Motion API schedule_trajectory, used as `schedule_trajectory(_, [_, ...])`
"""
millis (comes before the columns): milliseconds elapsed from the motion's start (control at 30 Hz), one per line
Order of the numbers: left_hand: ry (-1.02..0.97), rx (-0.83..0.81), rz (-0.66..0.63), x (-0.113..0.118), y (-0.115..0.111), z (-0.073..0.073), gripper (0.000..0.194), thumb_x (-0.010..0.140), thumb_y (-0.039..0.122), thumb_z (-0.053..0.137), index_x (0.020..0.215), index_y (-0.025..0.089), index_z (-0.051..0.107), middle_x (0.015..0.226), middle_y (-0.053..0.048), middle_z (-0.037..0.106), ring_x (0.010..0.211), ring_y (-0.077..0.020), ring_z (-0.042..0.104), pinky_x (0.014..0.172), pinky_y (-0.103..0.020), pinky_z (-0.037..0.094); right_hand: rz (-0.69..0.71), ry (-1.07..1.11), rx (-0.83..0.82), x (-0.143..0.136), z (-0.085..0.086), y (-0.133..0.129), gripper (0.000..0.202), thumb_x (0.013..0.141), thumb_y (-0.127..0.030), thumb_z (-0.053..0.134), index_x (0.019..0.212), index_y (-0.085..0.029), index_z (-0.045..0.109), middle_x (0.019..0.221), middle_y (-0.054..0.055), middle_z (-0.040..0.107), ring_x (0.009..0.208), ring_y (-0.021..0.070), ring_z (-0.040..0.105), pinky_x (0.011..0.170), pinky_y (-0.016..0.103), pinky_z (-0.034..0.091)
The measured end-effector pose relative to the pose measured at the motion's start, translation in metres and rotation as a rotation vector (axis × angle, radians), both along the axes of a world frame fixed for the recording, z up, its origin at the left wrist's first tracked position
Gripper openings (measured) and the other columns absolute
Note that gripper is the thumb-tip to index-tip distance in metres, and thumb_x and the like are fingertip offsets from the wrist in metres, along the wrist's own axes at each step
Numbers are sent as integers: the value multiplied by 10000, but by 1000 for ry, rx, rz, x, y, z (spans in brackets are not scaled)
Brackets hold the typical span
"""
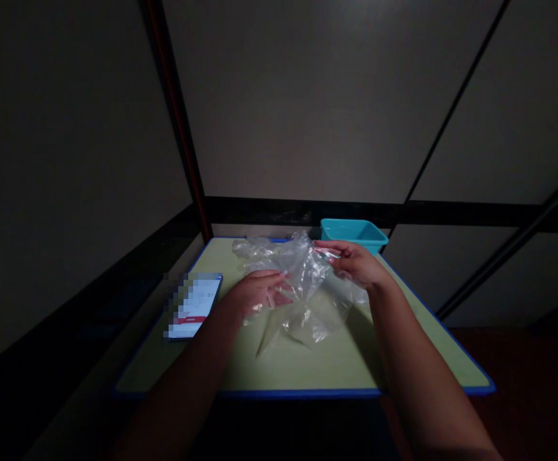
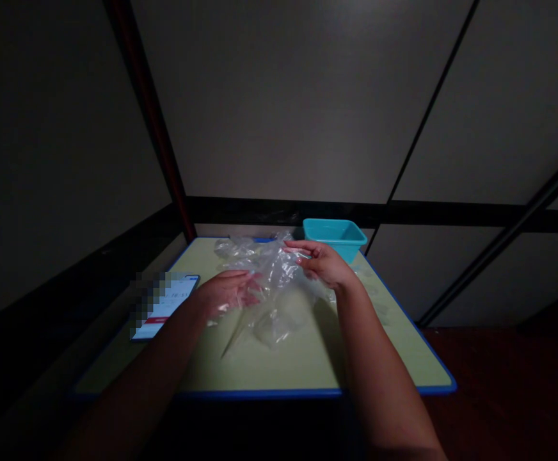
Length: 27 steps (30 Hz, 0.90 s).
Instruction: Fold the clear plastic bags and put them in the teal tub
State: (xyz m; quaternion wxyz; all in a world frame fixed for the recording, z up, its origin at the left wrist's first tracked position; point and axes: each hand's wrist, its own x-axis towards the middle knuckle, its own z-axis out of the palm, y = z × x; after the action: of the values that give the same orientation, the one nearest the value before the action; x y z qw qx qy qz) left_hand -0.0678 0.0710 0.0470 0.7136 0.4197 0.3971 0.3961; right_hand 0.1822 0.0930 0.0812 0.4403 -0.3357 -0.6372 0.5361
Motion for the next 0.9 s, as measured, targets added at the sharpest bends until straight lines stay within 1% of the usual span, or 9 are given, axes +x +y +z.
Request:
schedule_trajectory(67, [40, 65, 5, 2, 0, -4, 165, 687, 246, 772, 754, 144, 662, 712, -38, 684, 591, -143, 628, 628, -285, 527, -2, -50, 12, 2, -3, 2, 448, 671, -233, 740, 1115, -240, 683, 1206, 96, 643, 419, 0, 345, 367, 202, 234])
schedule_trajectory(167, [85, 139, 30, 3, 1, -7, 233, 646, 277, 806, 626, 137, 621, 598, -6, 631, 515, -106, 576, 573, -242, 499, -17, -89, 27, 3, -4, 4, 461, 681, -228, 726, 1139, -237, 674, 1216, 96, 637, 416, -2, 352, 366, 202, 231])
schedule_trajectory(267, [137, 178, 51, 3, 1, -6, 296, 678, 396, 769, 683, 135, 629, 628, -10, 639, 526, -118, 593, 567, -256, 499, 11, -83, 35, 1, -3, 3, 525, 684, -230, 722, 1202, -255, 636, 1269, 103, 604, 406, -8, 339, 361, 202, 218])
schedule_trajectory(333, [183, 180, -9, 5, -1, -5, 353, 697, 470, 732, 778, 138, 648, 684, -27, 661, 549, -140, 614, 561, -274, 497, 54, -76, 29, -1, -2, 2, 555, 675, -229, 732, 1219, -264, 624, 1293, 104, 587, 407, -8, 336, 363, 201, 222])
schedule_trajectory(400, [204, 205, -76, 8, -4, -4, 369, 686, 473, 734, 816, 138, 649, 701, -29, 663, 561, -142, 612, 557, -268, 481, 91, -76, 23, -4, -2, 1, 563, 660, -212, 745, 1209, -264, 632, 1290, 95, 591, 434, 1, 365, 381, 196, 250])
schedule_trajectory(433, [216, 241, -82, 9, -5, -4, 349, 676, 453, 744, 785, 138, 640, 671, -18, 649, 548, -129, 595, 545, -251, 463, 102, -73, 24, -5, -2, 0, 563, 652, -202, 751, 1200, -264, 638, 1283, 89, 598, 452, 7, 384, 393, 193, 267])
schedule_trajectory(567, [329, 391, 16, 12, -4, -5, 298, 691, 386, 719, 612, 158, 543, 484, 43, 527, 425, -75, 465, 448, -197, 348, 108, -55, 22, -7, -4, 0, 563, 651, -189, 756, 1195, -277, 640, 1296, 83, 589, 447, 3, 382, 392, 190, 259])
schedule_trajectory(767, [437, 464, 206, 10, 0, -5, 304, 809, 431, 568, 647, 174, 565, 442, 66, 456, 310, -60, 330, 341, -201, 227, 67, 1, 16, -4, 1, -1, 550, 667, -190, 739, 1200, -282, 635, 1332, 108, 558, 426, -7, 326, 365, 196, 209])
schedule_trajectory(900, [434, 434, 306, 9, 3, -6, 408, 863, 519, 475, 637, 185, 540, 423, 48, 452, 304, -78, 350, 324, -204, 232, 29, 34, 2, -1, 6, -5, 545, 660, -181, 738, 1187, -282, 643, 1337, 104, 555, 460, 2, 340, 374, 187, 224])
